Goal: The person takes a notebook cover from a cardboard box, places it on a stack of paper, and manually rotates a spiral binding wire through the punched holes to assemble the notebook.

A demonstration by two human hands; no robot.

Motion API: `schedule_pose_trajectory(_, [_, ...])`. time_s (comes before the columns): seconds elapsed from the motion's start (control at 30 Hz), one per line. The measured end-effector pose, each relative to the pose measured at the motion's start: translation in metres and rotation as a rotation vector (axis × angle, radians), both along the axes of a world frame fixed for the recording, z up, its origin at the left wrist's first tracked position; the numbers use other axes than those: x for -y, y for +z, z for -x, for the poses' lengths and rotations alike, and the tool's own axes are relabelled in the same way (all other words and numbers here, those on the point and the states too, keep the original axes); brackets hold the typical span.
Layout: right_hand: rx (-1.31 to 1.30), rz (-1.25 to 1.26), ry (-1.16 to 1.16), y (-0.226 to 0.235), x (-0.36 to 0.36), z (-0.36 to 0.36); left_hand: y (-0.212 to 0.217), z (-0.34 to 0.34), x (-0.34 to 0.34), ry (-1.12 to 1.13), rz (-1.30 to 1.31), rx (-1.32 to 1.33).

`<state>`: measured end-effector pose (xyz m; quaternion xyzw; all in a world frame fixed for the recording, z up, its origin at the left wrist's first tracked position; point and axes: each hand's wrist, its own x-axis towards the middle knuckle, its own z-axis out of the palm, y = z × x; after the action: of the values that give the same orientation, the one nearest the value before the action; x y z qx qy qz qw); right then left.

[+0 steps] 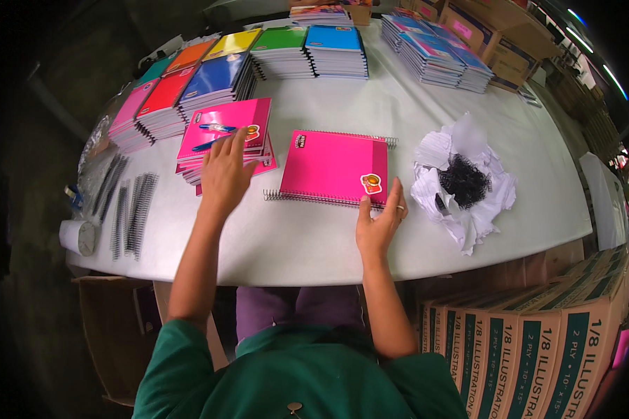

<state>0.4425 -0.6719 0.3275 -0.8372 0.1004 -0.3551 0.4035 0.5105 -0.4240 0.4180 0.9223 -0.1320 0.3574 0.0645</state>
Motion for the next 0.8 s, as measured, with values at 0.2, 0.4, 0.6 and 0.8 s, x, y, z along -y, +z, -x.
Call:
schedule_pose_trajectory(0.2, [0.127,-0.032,0.004,0.013,-0.004,0.002,0.010,-0.023,-0.050,-0.156,-0.201,-0.091])
schedule_pose_trajectory(0.4, [0.285,-0.087,0.180,0.039,-0.020,0.015,0.109,-0.020,-0.075,-0.252,0.336,0.291])
schedule_pose_trajectory(0.6, [0.233,-0.073,0.704,0.115,-0.088,0.056,0.089,0.113,-0.017,-0.577,-0.180,-0.022])
schedule_pose_trajectory(0.8, [-0.080,-0.489,0.984,0.076,-0.062,0.063,0.029,0.053,-0.133,-0.132,0.413,-0.238])
